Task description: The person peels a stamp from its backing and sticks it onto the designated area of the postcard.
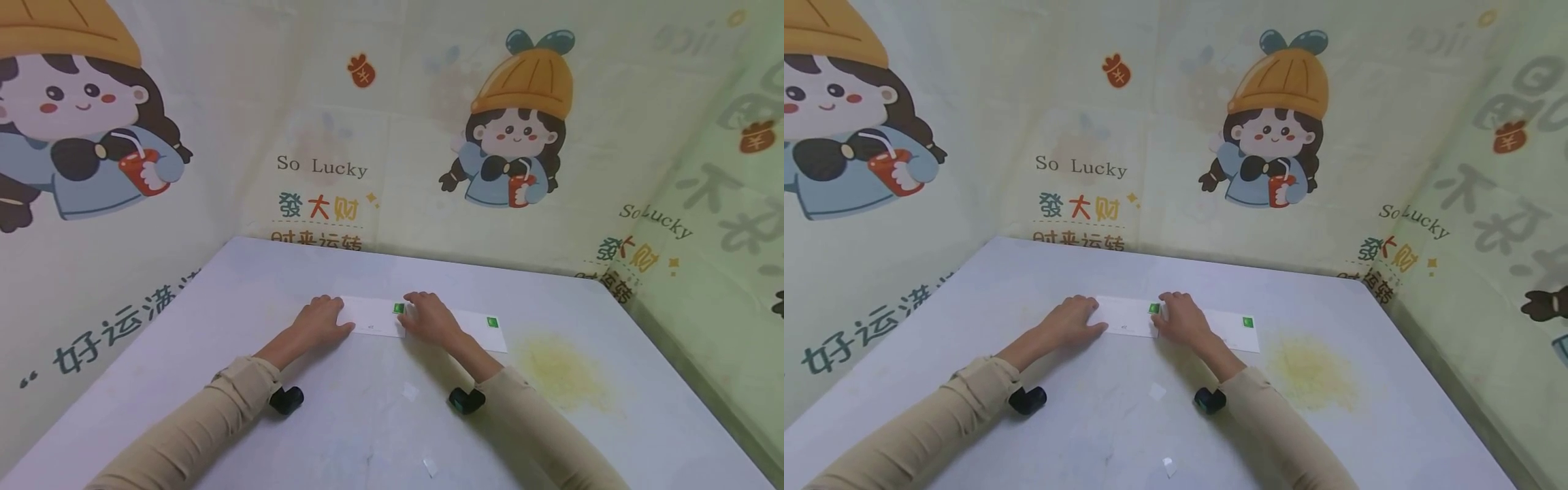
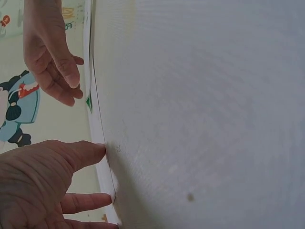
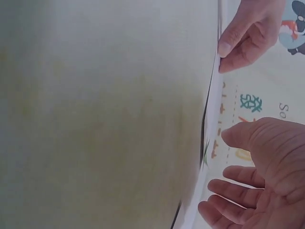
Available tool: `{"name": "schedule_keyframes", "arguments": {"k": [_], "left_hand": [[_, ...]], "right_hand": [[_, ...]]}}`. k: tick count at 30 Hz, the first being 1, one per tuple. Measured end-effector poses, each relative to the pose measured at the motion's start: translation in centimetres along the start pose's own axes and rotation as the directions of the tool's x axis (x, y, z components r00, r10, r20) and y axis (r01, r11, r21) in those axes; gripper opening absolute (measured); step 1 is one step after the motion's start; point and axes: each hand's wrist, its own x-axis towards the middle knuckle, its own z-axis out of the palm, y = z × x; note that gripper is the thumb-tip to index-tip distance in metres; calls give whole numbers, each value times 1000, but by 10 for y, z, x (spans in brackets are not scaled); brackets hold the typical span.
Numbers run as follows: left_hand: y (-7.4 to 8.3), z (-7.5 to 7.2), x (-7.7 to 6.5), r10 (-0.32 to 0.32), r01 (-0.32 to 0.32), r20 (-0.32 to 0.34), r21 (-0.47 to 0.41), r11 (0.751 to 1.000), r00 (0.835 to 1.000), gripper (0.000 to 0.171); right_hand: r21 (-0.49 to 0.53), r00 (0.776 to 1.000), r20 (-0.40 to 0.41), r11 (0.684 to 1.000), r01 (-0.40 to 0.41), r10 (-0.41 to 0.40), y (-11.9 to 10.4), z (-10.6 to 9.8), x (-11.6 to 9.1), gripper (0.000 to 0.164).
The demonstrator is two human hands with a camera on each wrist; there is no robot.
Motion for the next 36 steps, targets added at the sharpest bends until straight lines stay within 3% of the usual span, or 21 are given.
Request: {"name": "schedule_keyframes", "arguments": {"k": [21, 36], "left_hand": [[-2, 3, 4, -2, 2, 4, 18, 1000, 1000, 56], [-3, 2, 6, -9, 9, 13, 22, 1000, 1000, 57]], "right_hand": [[-112, 980, 154, 984, 141, -123, -9, 5, -1, 66], [-164, 957, 280, 978, 127, -77, -10, 6, -2, 69]]}}
